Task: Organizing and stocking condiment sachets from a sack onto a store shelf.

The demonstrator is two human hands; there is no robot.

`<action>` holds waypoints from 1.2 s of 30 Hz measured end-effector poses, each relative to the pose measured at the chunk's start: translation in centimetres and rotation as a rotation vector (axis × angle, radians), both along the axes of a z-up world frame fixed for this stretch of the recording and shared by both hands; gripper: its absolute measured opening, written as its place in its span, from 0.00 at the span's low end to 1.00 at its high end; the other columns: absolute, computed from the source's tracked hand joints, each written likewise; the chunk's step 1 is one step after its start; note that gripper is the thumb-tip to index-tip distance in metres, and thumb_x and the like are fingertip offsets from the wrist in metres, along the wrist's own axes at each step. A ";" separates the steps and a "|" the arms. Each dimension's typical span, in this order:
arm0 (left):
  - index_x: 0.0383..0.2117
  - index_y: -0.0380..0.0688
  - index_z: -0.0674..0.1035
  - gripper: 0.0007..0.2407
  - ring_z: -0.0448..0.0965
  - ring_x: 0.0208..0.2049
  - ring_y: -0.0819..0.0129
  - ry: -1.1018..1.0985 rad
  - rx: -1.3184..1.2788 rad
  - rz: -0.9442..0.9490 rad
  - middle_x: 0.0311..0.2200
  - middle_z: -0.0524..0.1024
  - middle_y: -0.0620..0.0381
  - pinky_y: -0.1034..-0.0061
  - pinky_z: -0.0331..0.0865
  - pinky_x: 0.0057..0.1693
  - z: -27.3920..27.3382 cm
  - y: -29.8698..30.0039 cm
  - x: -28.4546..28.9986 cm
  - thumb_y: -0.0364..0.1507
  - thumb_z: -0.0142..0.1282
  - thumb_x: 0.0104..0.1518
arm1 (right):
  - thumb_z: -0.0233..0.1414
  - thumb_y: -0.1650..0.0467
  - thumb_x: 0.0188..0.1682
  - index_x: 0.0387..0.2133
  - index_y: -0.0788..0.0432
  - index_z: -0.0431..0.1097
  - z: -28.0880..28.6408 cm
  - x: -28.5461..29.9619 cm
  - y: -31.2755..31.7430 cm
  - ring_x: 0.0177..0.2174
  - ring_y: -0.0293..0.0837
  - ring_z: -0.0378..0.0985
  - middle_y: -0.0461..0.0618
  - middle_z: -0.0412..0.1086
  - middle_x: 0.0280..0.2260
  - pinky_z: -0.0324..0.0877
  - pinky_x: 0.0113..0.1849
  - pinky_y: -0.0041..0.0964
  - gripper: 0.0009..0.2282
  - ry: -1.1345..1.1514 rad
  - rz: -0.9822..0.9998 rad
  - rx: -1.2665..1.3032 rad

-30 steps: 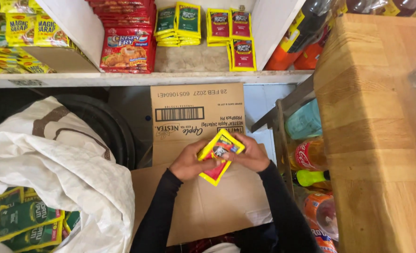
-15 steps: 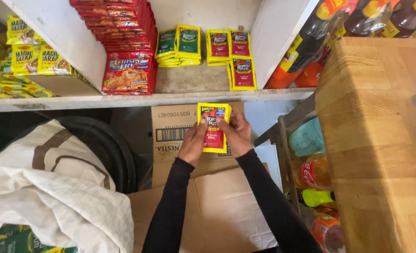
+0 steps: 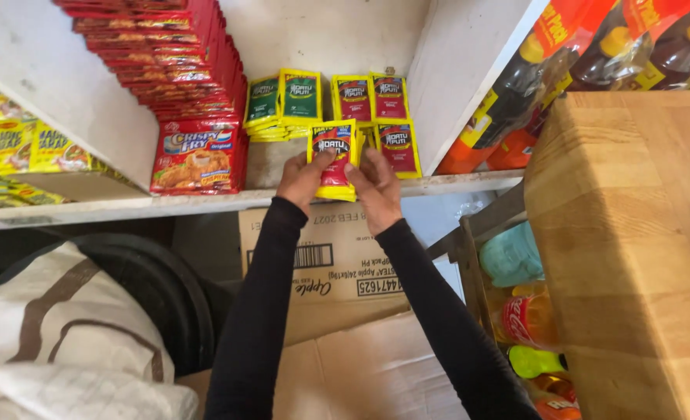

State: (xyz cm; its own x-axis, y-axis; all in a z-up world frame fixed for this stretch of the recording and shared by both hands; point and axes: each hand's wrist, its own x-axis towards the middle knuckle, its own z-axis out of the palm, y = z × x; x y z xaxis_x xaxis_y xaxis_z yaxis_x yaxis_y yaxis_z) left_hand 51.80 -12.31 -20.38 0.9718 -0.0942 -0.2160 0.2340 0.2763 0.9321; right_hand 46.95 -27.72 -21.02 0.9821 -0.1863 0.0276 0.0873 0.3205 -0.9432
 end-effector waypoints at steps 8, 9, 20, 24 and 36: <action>0.42 0.34 0.81 0.17 0.83 0.23 0.64 0.115 0.172 -0.100 0.30 0.83 0.49 0.69 0.76 0.27 1.9 -0.2 3.5 0.37 0.61 0.57 | 0.57 0.74 0.51 0.58 0.71 0.63 -1.8 3.8 -0.2 0.39 0.34 0.72 0.46 0.71 0.41 0.70 0.40 0.26 0.22 0.031 0.057 -0.137; 0.41 0.33 0.81 0.18 0.82 0.21 0.63 0.162 0.228 -0.135 0.28 0.82 0.48 0.68 0.74 0.25 2.1 0.0 3.8 0.38 0.60 0.56 | 0.57 0.74 0.52 0.56 0.74 0.67 -2.5 4.2 -0.2 0.34 0.34 0.69 0.46 0.70 0.36 0.68 0.36 0.27 0.19 0.031 0.071 -0.142; 0.42 0.24 0.81 0.17 0.84 0.29 0.64 0.070 0.088 -0.088 0.34 0.84 0.45 0.70 0.77 0.36 -3.5 -1.2 7.1 0.31 0.63 0.55 | 0.55 0.76 0.52 0.58 0.71 0.66 -0.6 3.2 -1.0 0.40 0.37 0.72 0.49 0.73 0.42 0.69 0.41 0.28 0.20 0.121 0.128 -0.151; 0.42 0.22 0.80 0.17 0.85 0.33 0.62 0.083 0.089 -0.057 0.36 0.84 0.43 0.68 0.78 0.41 -3.9 -1.1 7.2 0.30 0.63 0.55 | 0.50 0.79 0.51 0.62 0.68 0.61 -0.5 1.9 -1.2 0.53 0.43 0.72 0.56 0.69 0.56 0.67 0.53 0.31 0.23 0.098 0.104 -0.225; 0.40 0.24 0.81 0.16 0.84 0.30 0.63 0.056 0.140 -0.038 0.34 0.84 0.44 0.69 0.77 0.38 -3.1 -1.9 6.7 0.30 0.64 0.55 | 0.61 0.76 0.43 0.48 0.61 0.73 3.1 -3.6 -3.7 0.50 0.50 0.73 0.55 0.71 0.48 0.70 0.52 0.45 0.17 -0.381 -0.252 -1.000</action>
